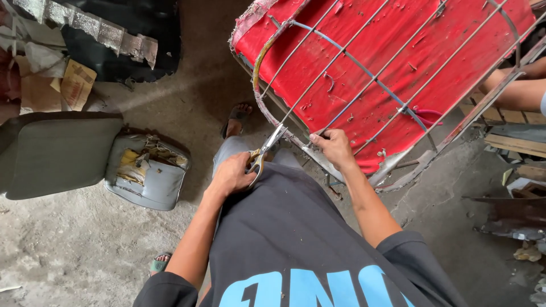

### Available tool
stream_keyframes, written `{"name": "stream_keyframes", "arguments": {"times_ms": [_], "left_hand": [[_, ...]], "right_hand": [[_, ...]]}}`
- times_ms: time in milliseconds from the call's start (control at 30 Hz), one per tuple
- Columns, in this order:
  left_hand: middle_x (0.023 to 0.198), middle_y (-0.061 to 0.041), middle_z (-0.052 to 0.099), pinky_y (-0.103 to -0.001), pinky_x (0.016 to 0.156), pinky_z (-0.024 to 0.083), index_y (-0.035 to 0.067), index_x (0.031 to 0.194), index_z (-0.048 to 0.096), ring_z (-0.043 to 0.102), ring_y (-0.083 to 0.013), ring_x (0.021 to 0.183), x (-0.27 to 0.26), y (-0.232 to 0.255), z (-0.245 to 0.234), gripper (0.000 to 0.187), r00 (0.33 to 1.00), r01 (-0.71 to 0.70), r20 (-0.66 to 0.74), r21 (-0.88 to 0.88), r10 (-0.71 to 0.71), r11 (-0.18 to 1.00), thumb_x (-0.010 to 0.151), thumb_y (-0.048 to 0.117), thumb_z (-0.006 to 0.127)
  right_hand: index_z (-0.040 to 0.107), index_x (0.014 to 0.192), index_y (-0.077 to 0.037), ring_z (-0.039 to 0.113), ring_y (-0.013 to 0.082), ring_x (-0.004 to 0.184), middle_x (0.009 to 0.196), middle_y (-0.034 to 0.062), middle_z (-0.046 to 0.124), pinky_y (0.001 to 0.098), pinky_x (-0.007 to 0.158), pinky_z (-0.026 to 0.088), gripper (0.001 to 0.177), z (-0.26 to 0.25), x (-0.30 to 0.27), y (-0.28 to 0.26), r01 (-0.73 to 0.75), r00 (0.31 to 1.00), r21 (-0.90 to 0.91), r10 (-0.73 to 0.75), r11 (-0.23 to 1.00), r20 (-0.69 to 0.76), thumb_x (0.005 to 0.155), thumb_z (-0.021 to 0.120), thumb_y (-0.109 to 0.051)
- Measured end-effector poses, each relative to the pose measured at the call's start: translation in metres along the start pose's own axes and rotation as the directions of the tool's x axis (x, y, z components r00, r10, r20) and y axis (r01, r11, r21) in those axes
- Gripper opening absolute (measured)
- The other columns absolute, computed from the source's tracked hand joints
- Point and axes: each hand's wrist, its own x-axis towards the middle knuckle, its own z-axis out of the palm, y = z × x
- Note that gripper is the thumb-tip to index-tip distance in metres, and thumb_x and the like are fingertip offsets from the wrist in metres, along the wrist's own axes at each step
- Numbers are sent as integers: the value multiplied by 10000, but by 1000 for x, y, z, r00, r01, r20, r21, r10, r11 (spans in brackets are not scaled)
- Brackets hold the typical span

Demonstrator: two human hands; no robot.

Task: Trimming excess red fabric from a metal chair frame using scissors in a workshop.

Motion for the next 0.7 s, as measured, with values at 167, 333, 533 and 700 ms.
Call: {"name": "stream_keyframes", "arguments": {"times_ms": [167, 333, 533, 700], "left_hand": [[1058, -162, 684, -530, 955, 558, 125, 1032, 610, 678, -402, 1119, -2, -2, -1, 342, 999, -18, 37, -23, 18, 1000, 778, 346, 670], [1018, -188, 686, -541, 918, 551, 106, 1017, 623, 678, -420, 1090, -14, 10, -16, 367, 996, -8, 92, -91, 17, 996, 780, 380, 683], [913, -225, 717, -517, 844, 547, 56, 979, 675, 710, -399, 1001, -11, 16, -23, 380, 951, -25, 291, -258, 102, 966, 785, 381, 703], [704, -149, 721, -446, 724, 582, 70, 801, 685, 731, -312, 774, -3, 30, -19, 302, 847, -39, 502, -272, 177, 961, 779, 371, 693]], "right_hand": [[772, 1067, 57, 607, 129, 658, 807, 123, 732, 237, 593, 499, 282, -20, -23, -45, 24, 975, 67, -38, 997, 217, 831, 847, -77], [820, 1074, -72, 714, 388, 1114, 1112, 161, 783, 495, 964, 550, 360, -14, -15, -16, 180, 969, -441, -82, 879, 232, 781, 849, -280], [834, 1024, -234, 730, 325, 988, 1000, 45, 751, 467, 874, 579, 234, -7, -23, 5, 219, 975, -624, -198, 750, 104, 890, 720, -389], [818, 989, -249, 697, 295, 904, 901, 50, 680, 445, 825, 568, 246, 2, -36, 24, 329, 904, -709, -424, 624, 46, 953, 653, -429]]}}
